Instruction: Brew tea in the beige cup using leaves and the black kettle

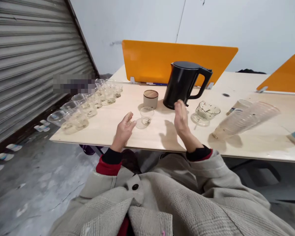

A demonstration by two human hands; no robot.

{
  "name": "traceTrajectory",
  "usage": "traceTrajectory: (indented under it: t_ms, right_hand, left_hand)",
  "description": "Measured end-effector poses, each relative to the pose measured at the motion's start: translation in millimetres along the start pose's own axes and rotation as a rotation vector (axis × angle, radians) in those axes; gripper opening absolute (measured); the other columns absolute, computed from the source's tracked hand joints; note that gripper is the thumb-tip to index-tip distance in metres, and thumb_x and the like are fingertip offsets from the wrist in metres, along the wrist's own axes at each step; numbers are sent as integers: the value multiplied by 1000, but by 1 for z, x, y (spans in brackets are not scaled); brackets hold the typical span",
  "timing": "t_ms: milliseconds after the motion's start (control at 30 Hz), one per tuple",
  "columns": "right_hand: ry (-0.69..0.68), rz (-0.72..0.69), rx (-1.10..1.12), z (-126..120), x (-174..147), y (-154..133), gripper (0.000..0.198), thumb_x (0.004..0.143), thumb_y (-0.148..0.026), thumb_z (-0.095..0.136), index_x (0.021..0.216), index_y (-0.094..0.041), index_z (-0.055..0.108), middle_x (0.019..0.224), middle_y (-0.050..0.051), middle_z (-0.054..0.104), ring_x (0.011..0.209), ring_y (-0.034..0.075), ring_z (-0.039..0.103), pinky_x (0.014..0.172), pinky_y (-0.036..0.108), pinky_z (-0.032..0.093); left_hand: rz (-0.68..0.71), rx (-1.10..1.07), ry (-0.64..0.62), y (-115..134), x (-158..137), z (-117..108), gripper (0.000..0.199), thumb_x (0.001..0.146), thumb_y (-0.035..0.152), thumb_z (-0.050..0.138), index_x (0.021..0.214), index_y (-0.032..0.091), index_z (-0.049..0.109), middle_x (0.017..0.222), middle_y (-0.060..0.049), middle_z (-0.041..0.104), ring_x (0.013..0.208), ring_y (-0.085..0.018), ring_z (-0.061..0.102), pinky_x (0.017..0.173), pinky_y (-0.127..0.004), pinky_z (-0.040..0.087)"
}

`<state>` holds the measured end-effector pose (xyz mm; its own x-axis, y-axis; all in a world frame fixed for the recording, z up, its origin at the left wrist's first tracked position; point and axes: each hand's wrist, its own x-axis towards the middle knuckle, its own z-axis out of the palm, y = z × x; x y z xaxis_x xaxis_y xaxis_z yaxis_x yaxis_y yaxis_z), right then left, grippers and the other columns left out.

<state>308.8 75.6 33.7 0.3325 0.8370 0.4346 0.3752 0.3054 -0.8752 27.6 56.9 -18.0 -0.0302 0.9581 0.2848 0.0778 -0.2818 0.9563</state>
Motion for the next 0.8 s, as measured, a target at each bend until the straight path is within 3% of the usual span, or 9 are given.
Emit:
traceTrajectory:
  t_ms: [67, 133, 233, 400, 600, 700, 800]
  right_hand:
    - [-164, 228, 130, 19, -26, 6, 91, 97, -87, 36, 158, -21, 51, 155, 20, 61, 146, 36, 58, 123, 62, 41]
    - [-262, 310, 167, 35, -39, 7, 99, 93, -91, 41, 160, -18, 50, 159, 22, 58, 149, 37, 55, 128, 61, 36]
    - [-344, 227, 168, 52, -43, 4, 99, 93, -92, 42, 159, -20, 53, 161, 22, 56, 153, 39, 51, 132, 62, 30]
    - [-424, 95, 220, 64, -43, 1, 90, 95, -91, 41, 147, -21, 64, 157, 19, 61, 150, 39, 54, 130, 62, 36]
    - [-456, 119, 257, 64, -45, 4, 76, 96, -81, 54, 144, -23, 66, 153, 18, 63, 147, 36, 57, 129, 60, 41]
    - [-464, 116, 296, 64, -43, 4, 66, 92, -69, 70, 143, -27, 66, 151, 15, 65, 143, 35, 60, 126, 62, 44]
    - [-452, 183, 341, 65, -43, 4, 70, 83, -61, 81, 144, -30, 65, 143, 13, 69, 133, 33, 66, 119, 60, 50]
  left_hand:
    - [32, 46, -43, -4, 8, 6, 68, 95, 41, 75, 157, 21, 56, 168, -16, 52, 158, -36, 47, 131, -53, 40]
    - [66, 85, -83, -8, 15, 11, 70, 94, 40, 75, 159, 23, 54, 170, -14, 50, 160, -36, 44, 132, -53, 37]
    - [115, 123, -150, -16, 21, 15, 72, 95, 38, 73, 162, 23, 52, 168, -13, 52, 160, -36, 43, 132, -53, 37]
    - [133, 171, -283, -24, 23, 15, 75, 95, 35, 71, 165, 21, 47, 166, -16, 54, 155, -36, 51, 129, -55, 42]
    - [106, 182, -268, -24, 18, 13, 75, 96, 39, 73, 163, 17, 49, 163, -19, 57, 144, -35, 63, 125, -52, 48]
    - [103, 153, -284, -20, 16, 12, 74, 96, 38, 72, 162, 17, 50, 164, -19, 56, 142, -35, 65, 122, -52, 50]
    - [81, 122, -299, -17, 13, 11, 71, 95, 35, 71, 161, 18, 51, 164, -19, 56, 139, -35, 67, 119, -53, 53]
